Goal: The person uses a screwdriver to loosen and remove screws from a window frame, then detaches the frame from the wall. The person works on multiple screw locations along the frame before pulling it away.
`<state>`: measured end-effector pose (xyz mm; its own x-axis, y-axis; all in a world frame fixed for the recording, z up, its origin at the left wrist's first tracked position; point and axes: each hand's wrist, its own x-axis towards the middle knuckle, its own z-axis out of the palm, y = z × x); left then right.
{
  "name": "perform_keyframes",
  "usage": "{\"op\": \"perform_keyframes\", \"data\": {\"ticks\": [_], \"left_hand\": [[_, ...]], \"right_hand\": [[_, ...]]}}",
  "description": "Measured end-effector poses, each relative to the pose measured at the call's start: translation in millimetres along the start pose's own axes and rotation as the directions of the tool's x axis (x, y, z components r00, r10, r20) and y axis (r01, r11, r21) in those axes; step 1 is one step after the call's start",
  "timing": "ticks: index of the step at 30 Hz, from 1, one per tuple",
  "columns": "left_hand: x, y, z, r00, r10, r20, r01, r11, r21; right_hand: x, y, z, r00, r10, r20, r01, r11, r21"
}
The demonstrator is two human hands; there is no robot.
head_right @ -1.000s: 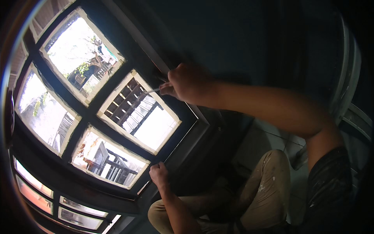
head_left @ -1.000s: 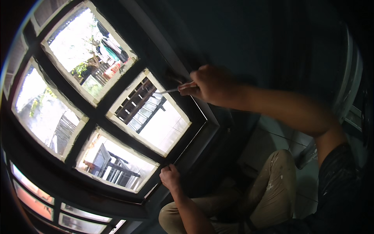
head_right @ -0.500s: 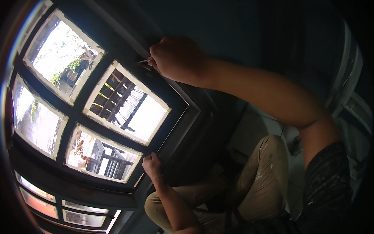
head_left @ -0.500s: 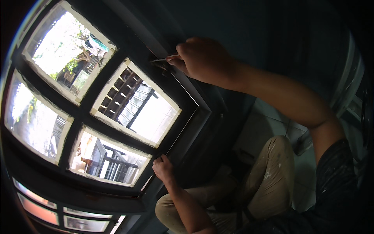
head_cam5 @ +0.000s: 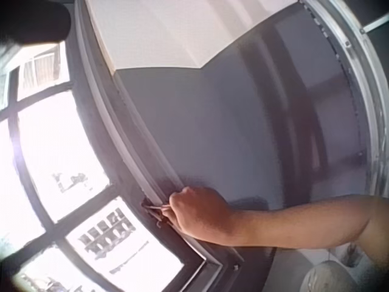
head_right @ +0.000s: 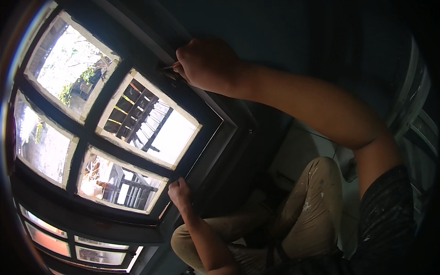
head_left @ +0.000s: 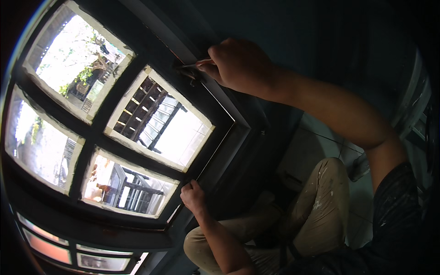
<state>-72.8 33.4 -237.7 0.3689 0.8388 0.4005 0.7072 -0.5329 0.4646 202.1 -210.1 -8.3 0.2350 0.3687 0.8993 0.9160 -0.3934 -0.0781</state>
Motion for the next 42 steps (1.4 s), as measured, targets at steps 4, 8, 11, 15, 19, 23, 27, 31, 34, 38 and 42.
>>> {"op": "perform_keyframes", "data": {"ticks": [4,8,11,15,19,23,27,31,34,38,42], "left_hand": [[1,-3,0,1.000,-0.003,0.023,0.002,1.000,0.008],[2,-6,2,1.000,0.013,0.019,-0.013,1.000,0.006],[3,-7,3,1.000,0.008,0.022,-0.009,1.000,0.017],[3,-4,3,1.000,0.011,0.019,-0.011,1.000,0.020],[2,-4,0,1.000,-0.014,0.022,0.013,1.000,0.025],[-1,3,-2,1.000,-0.009,0.019,0.008,1.000,0.023],[-2,-1,-2,0.999,-0.036,0.017,0.035,0.999,0.032],[-3,6,1,1.000,-0.007,-0.012,0.007,0.999,0.050],[0,4,3,1.000,-0.001,-0.017,0.002,0.995,0.102],[2,-2,1,1.000,-0.023,0.004,0.022,0.995,0.099],[2,-5,0,1.000,-0.015,-0.011,0.015,0.999,0.050]], "right_hand": [[2,-5,-7,1.000,0.001,0.029,-0.001,1.000,0.005],[0,-2,0,1.000,0.004,-0.007,-0.004,1.000,0.011],[0,-2,2,0.999,-0.015,-0.037,0.016,1.000,0.015],[2,-1,-1,0.999,-0.013,-0.032,0.014,1.000,0.024],[5,-9,-6,1.000,-0.002,0.027,0.001,0.999,0.042],[13,-8,-20,0.954,0.156,0.257,-0.212,0.956,0.205],[22,-9,-37,0.805,0.308,0.506,-0.548,0.712,0.439],[27,0,-28,0.714,0.378,0.589,-0.670,0.612,0.420],[17,1,-18,0.960,0.061,0.273,-0.103,0.984,0.143],[3,-12,-12,0.951,-0.254,0.174,0.292,0.924,-0.246],[13,-11,-28,0.945,0.120,0.304,-0.182,0.966,0.185]]}}
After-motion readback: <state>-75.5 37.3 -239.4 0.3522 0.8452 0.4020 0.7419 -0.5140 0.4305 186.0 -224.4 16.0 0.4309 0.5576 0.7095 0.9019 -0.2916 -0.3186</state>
